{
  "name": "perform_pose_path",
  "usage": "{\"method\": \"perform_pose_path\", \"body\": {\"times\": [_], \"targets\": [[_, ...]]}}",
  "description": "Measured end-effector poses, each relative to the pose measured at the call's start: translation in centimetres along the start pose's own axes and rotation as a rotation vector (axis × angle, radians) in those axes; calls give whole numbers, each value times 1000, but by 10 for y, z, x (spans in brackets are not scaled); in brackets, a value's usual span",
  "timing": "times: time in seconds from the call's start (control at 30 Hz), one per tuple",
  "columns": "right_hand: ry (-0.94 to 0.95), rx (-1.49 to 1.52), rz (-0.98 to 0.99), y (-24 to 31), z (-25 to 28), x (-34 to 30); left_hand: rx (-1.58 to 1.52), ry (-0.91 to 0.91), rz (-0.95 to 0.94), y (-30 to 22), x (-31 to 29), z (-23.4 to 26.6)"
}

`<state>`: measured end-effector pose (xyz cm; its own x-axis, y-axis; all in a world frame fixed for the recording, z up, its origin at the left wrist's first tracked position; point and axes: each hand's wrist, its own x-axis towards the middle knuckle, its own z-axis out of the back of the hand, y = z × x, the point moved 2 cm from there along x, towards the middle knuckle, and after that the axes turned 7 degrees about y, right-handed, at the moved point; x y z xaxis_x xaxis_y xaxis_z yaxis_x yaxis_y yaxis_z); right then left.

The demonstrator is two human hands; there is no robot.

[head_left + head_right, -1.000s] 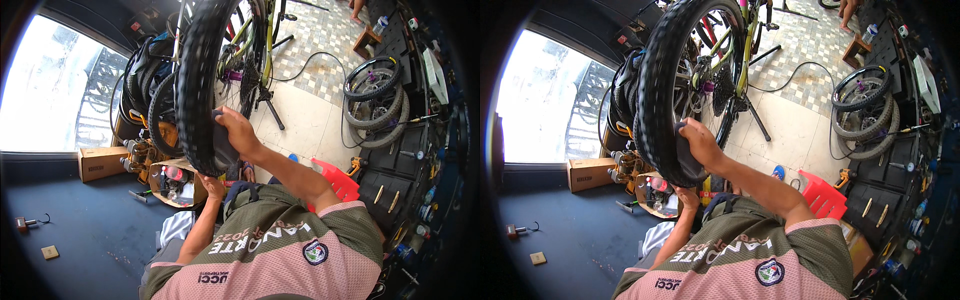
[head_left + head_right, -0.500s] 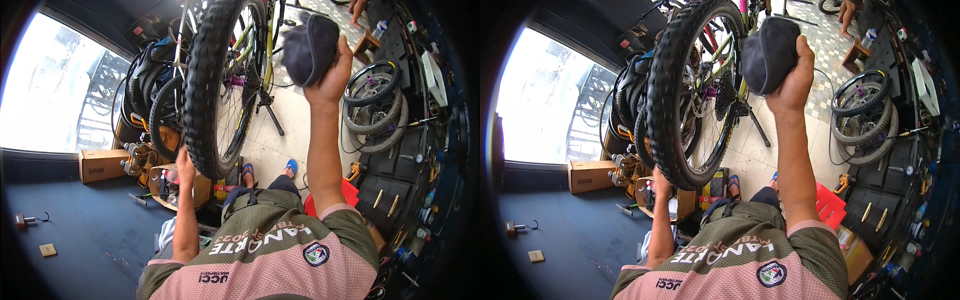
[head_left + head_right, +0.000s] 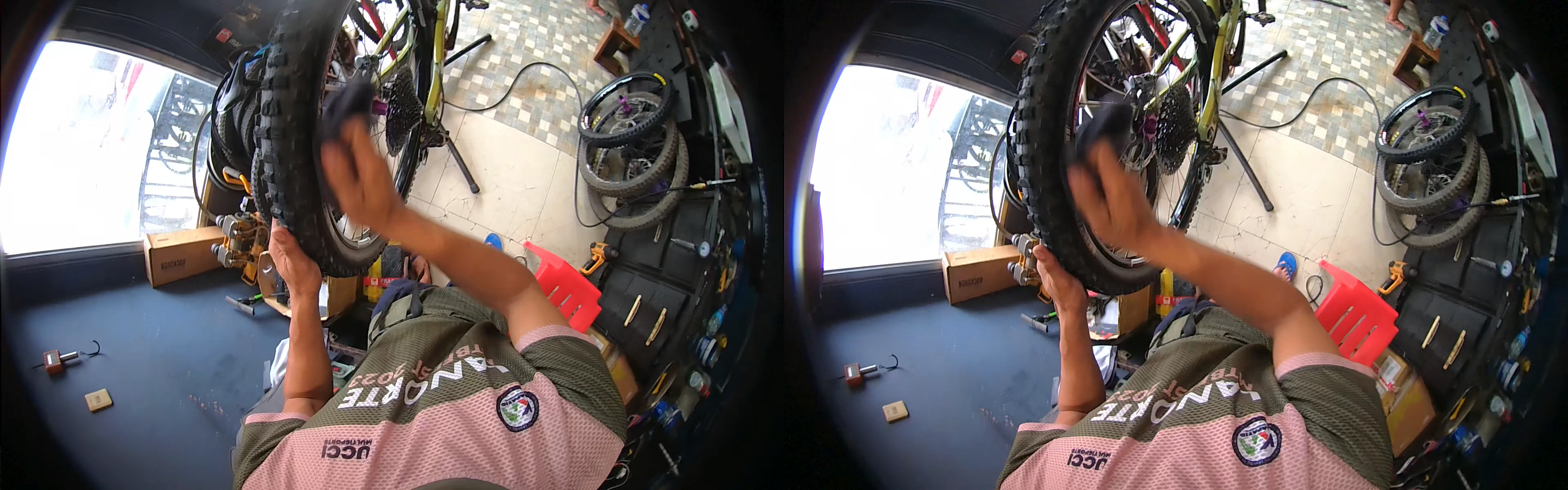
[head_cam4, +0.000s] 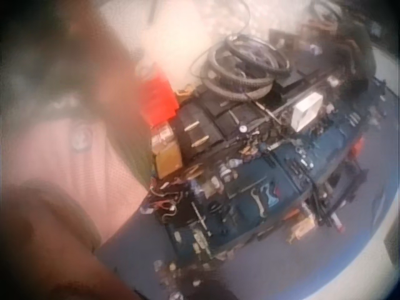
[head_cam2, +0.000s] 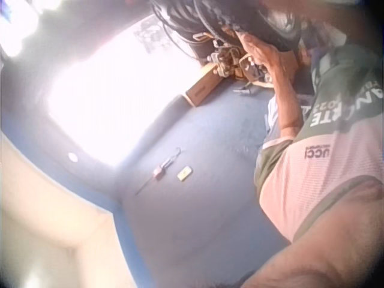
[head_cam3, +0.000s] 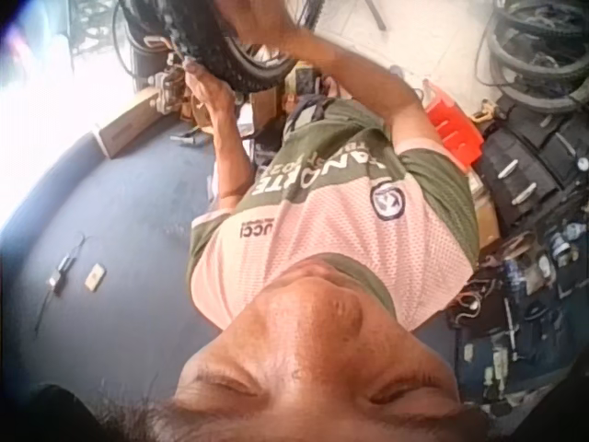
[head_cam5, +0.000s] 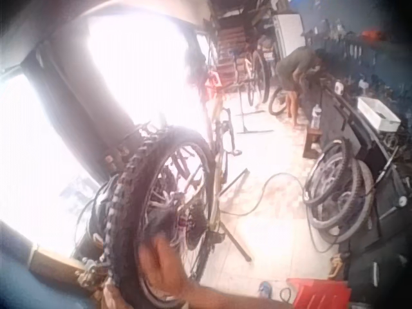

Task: The person uses a yellow tool to adjust the bicycle tire and then wipes the tire with a cloth. The person rotates the tire to clean different sections while the bicycle is mounted on a stand.

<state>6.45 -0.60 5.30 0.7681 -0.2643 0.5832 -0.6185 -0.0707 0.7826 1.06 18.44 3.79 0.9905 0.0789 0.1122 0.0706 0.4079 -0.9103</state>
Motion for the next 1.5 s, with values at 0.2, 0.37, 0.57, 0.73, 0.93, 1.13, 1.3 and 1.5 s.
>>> {"method": "perform_pose_path", "body": {"times": [0.2,0.37,0.57,0.73,0.93,1.13,1.3,1.5], "targets": [[526,-268,87,-71,4,-189,146,-85,57,-20,8,3],[1047,-463,-436,-154,62,-260,108,54,121,-30,25,1],[425,-108,-544,-94,75,-173,150,-129,105,-18,15,3],[178,-180,201,-10,18,-31,-19,141,46,-30,8,-9],[-340,-169,159,-42,32,141,-214,97,-84,66,-34,11],[-512,-430,-49,-93,109,228,-270,236,-121,126,-67,-12],[-213,-192,209,-19,30,99,-210,112,-198,-48,-20,-5],[-159,-308,229,-5,15,81,300,59,-206,-97,19,-6]]}}
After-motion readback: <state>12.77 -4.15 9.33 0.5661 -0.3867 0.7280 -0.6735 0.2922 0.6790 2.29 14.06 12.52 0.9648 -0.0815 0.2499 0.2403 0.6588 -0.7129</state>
